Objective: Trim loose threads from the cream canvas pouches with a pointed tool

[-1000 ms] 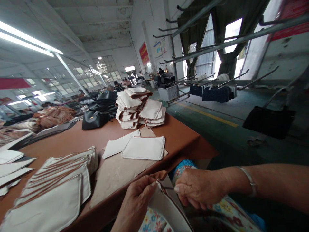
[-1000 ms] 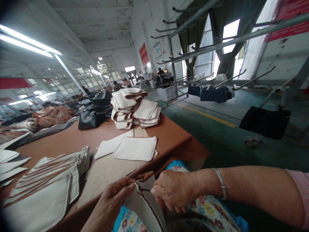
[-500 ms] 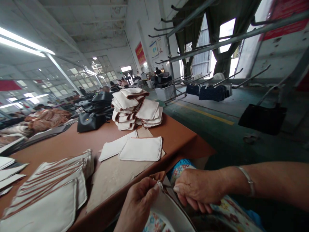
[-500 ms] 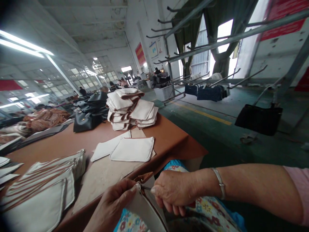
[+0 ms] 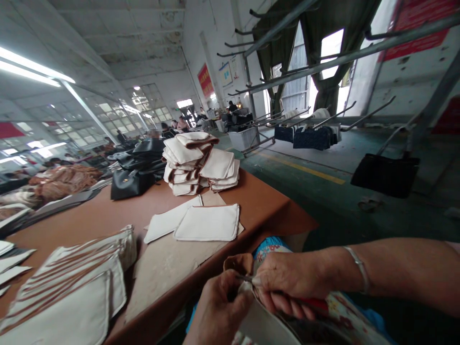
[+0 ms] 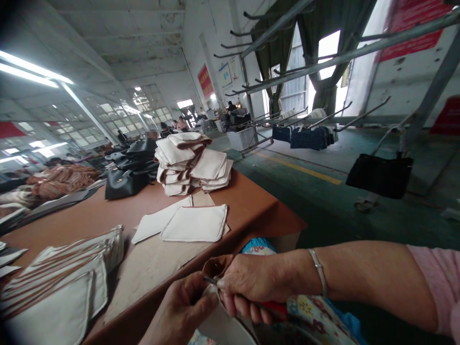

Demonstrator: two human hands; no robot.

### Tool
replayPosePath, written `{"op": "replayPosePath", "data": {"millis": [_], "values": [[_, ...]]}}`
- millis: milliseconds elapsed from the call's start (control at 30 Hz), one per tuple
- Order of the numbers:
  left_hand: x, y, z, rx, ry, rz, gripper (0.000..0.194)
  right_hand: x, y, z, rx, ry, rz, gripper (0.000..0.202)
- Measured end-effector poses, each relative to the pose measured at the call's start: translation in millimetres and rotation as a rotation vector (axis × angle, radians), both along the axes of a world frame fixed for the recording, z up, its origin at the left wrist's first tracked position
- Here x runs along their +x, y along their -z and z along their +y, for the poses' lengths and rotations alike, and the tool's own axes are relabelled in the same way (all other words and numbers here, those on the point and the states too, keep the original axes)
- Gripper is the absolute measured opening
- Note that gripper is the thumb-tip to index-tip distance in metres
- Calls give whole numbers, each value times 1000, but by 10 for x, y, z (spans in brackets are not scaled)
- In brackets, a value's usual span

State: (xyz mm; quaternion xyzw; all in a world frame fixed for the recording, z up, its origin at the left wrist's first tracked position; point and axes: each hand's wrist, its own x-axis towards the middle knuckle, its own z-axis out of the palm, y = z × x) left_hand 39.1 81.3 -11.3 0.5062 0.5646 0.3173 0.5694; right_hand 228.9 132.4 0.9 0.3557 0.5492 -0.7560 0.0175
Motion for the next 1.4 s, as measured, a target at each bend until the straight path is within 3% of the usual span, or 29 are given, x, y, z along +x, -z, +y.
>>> {"op": "replayPosePath", "data": {"millis": [67, 133, 267, 467, 533, 600, 667, 733, 800, 867, 933, 1000, 1100, 1267, 1400], "values": [[9, -4, 22, -13, -34, -80, 36, 15, -104, 55, 47, 69, 50, 35], [3, -48, 49, -7, -44, -181, 35, 34, -198, 105, 193, 119, 108, 35], [-27, -177, 73, 21, -11, -233, 31, 46, -334, 181, 462, 100, 47, 32], [-11, -267, 87, 81, 21, -33, 33, -34, -300, 238, 354, -92, -25, 35], [16, -242, 97, 91, -4, 75, 27, -38, -279, 220, 322, -108, -11, 35], [33, -162, 93, 144, -35, 216, 18, 51, -376, 218, 277, -87, 52, 35], [21, -39, 74, 214, -60, 365, 16, 248, -611, 269, 264, 88, 262, 36], [-25, 82, 47, 249, -77, 460, 19, 481, -885, 385, 327, 475, 637, 37], [-96, 149, 32, 212, -84, 376, 15, 626, -1031, 521, 482, 727, 777, 39], [-168, 144, 40, 149, -64, 162, 18, 596, -953, 606, 625, 649, 569, 32], [-219, 87, 64, 85, -31, -36, 30, 410, -695, 610, 671, 517, 445, 26], [-243, 17, 86, 36, 7, -106, 35, 160, -383, 558, 820, 347, 360, 21], [-259, -51, 95, -2, 22, -115, 34, -144, -47, 484, 891, 132, 353, 26], [-320, -58, 103, -47, -8, -188, 27, -315, 99, 530, 651, -98, 417, 30], [-339, -59, 142, -42, 25, -254, 14, -329, 108, 579, 635, -107, 345, 23]]}}
